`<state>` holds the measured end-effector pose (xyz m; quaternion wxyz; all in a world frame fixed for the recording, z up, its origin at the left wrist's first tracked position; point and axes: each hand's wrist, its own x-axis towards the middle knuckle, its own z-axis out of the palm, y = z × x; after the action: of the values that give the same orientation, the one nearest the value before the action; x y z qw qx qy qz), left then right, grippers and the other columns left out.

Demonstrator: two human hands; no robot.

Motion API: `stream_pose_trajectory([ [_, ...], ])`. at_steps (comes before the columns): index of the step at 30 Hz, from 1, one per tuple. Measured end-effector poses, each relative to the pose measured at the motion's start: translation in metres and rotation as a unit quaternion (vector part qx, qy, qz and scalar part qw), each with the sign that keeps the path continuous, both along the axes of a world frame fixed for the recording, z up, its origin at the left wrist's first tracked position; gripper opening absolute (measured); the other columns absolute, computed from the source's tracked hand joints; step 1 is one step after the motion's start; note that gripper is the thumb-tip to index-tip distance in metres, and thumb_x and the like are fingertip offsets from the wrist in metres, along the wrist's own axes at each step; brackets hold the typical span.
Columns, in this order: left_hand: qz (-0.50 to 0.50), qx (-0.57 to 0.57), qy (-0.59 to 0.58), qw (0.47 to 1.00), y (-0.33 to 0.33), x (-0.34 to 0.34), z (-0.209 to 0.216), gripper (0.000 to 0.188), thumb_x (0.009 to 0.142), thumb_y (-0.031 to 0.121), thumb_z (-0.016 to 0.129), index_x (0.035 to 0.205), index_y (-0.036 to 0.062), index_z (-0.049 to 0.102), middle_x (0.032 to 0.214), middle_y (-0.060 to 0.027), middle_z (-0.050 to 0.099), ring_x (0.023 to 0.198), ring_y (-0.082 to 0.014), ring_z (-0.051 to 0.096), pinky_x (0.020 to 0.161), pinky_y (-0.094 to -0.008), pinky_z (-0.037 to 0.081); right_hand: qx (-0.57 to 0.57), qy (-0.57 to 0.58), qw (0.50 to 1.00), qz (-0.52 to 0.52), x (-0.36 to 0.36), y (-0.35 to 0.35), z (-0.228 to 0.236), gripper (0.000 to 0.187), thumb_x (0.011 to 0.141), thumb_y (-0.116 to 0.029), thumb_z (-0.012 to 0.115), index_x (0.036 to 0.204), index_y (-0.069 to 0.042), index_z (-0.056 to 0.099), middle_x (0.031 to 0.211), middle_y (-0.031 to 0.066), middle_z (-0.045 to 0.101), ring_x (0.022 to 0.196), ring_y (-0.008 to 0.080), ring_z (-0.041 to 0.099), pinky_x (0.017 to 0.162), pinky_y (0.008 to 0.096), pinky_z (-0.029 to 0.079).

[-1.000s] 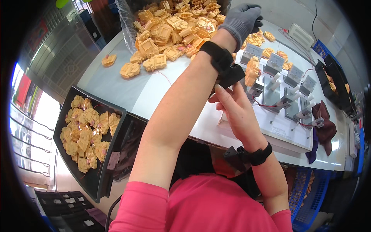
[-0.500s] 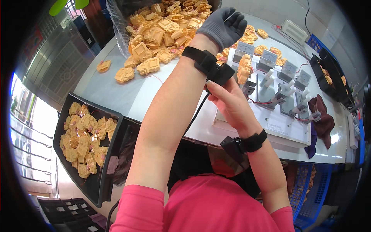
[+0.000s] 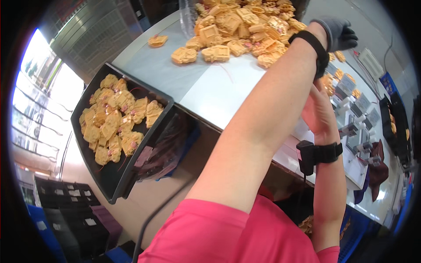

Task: Testing and sorting yellow plastic toy components using a mechanical fixture and a wrist-mounted scanner.

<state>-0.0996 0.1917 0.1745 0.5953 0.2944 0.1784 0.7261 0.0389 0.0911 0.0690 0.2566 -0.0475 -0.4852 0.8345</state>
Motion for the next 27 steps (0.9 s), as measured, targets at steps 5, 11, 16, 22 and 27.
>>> stream_pose_trajectory([
  [5, 0.111, 0.0, 0.152, 0.982, 0.006, 0.021, 0.012, 0.021, 0.095, 0.016, 0.05, 0.089, -0.0021, 0.058, 0.083, -0.0176, 0.067, 0.081, -0.0297, 0.07, 0.076, -0.0396, 0.061, 0.044, -0.076, 0.996, 0.012, 0.002, 0.015, 0.018, 0.048, 0.082, -0.005, 0.074, 0.125, -0.012, 0.055, 0.111, -0.0047, 0.061, 0.095, 0.0074, 0.054, 0.08, 0.0271, 0.039],
  [11, -0.239, 0.249, 0.07, 0.936, -0.108, 0.089, 0.059, 0.044, 0.096, 0.024, 0.061, 0.136, 0.011, 0.046, 0.107, -0.0098, 0.063, 0.1, -0.0222, 0.065, 0.076, -0.0333, 0.06, 0.199, -0.029, 0.979, -0.044, 0.041, 0.011, 0.042, 0.049, 0.09, -0.013, 0.069, 0.133, 0.003, 0.051, 0.132, 0.0109, 0.058, 0.119, 0.0194, 0.056, 0.102, 0.0347, 0.044],
  [16, -0.199, 0.254, 0.126, 0.938, -0.16, 0.105, 0.057, 0.035, 0.09, 0.021, 0.063, 0.121, 0.0079, 0.052, 0.098, -0.0107, 0.065, 0.094, -0.0231, 0.067, 0.073, -0.0336, 0.059, 0.465, -0.22, 0.84, -0.174, 0.064, -0.014, 0.064, 0.027, 0.083, -0.01, 0.075, 0.107, 0.0, 0.069, 0.112, 0.0066, 0.069, 0.103, 0.0138, 0.062, 0.087, 0.0296, 0.049],
  [22, 0.005, 0.232, 0.392, 0.89, -0.221, 0.137, 0.017, 0.018, 0.085, 0.016, 0.061, 0.098, 0.005, 0.065, 0.081, -0.0094, 0.067, 0.075, -0.0223, 0.069, 0.07, -0.035, 0.056, 0.31, -0.179, 0.917, 0.179, 0.061, -0.017, 0.066, 0.046, 0.094, -0.014, 0.061, 0.136, -0.006, 0.044, 0.136, 0.0117, 0.052, 0.127, 0.0239, 0.05, 0.103, 0.0354, 0.039],
  [27, -0.028, 0.252, 0.778, 0.575, -0.258, 0.165, -0.02, 0.012, 0.085, 0.015, 0.056, 0.094, 0.009, 0.063, 0.082, -0.0104, 0.067, 0.073, -0.0294, 0.069, 0.057, -0.043, 0.054, 0.399, -0.271, 0.867, 0.124, 0.085, 0.009, 0.131, 0.039, 0.095, -0.015, 0.06, 0.13, -0.002, 0.051, 0.119, 0.0104, 0.063, 0.107, 0.016, 0.06, 0.09, 0.0275, 0.048],
])
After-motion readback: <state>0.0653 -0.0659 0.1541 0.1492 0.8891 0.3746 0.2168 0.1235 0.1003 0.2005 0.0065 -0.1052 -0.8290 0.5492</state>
